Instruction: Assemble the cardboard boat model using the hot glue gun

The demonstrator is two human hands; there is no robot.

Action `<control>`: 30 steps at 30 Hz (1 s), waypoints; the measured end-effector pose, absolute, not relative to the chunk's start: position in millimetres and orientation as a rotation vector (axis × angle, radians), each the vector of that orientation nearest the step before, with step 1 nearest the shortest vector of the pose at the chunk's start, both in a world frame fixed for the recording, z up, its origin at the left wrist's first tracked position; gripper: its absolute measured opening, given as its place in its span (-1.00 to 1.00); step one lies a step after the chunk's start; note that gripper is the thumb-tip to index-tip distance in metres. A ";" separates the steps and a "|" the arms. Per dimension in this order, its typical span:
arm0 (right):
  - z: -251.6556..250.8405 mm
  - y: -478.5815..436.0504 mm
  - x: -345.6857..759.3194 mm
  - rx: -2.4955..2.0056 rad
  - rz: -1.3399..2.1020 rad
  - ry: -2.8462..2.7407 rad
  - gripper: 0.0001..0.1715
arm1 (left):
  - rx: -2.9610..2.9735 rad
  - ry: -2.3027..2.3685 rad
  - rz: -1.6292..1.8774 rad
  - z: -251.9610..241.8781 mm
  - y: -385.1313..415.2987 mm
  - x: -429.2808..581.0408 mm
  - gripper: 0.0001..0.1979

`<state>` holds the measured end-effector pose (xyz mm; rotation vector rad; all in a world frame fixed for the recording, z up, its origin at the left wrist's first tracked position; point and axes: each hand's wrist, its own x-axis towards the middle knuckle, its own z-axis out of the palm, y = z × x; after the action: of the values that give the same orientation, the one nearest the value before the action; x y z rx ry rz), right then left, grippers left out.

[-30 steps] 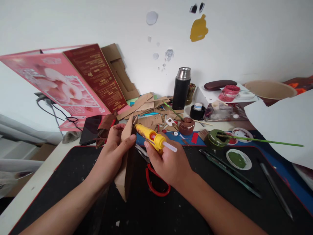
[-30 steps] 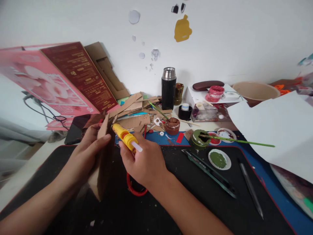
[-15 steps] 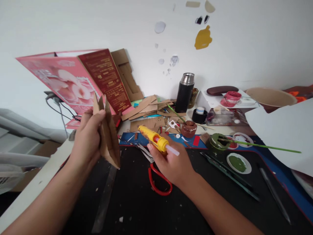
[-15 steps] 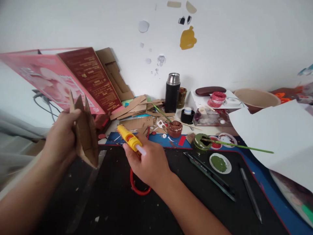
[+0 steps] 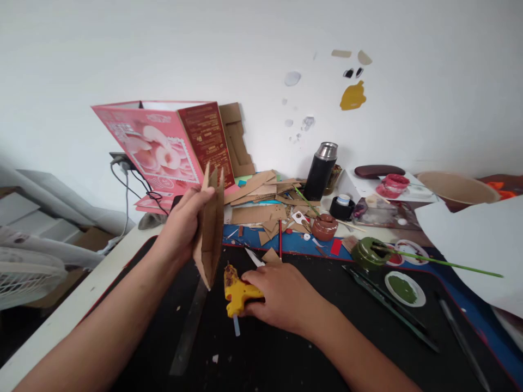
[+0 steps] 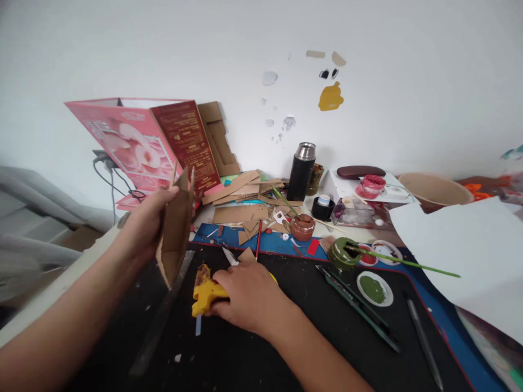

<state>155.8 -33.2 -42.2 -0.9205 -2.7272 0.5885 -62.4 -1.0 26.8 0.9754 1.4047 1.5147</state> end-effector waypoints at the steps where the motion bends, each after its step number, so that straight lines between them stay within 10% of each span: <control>1: -42.6 -32.3 157.7 -0.896 0.606 -2.706 -0.43 | 0.954 1.373 1.478 27.9 -2.2 -59.7 -0.60; 5: -41.5 -29.0 161.8 -0.808 0.739 -2.646 -0.38 | 0.927 1.325 1.379 31.7 -7.2 -48.1 -0.57; 11: -34.9 -24.2 161.5 -1.030 0.899 -2.263 -0.81 | 0.982 1.326 1.233 26.4 -11.6 -36.8 -0.54; 20: -44.2 -7.3 170.2 -1.096 1.066 -1.562 -0.56 | 1.185 1.212 1.089 -3.1 -18.8 -18.8 -0.50; 30: -45.6 -9.6 167.1 -1.153 0.895 -1.567 -0.74 | 1.305 1.168 1.001 -5.0 -31.6 -10.4 -0.55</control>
<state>167.1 -9.6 -45.6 -1.1532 -1.5669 0.8954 -10.4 -31.6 -5.0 1.3049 1.1677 1.0005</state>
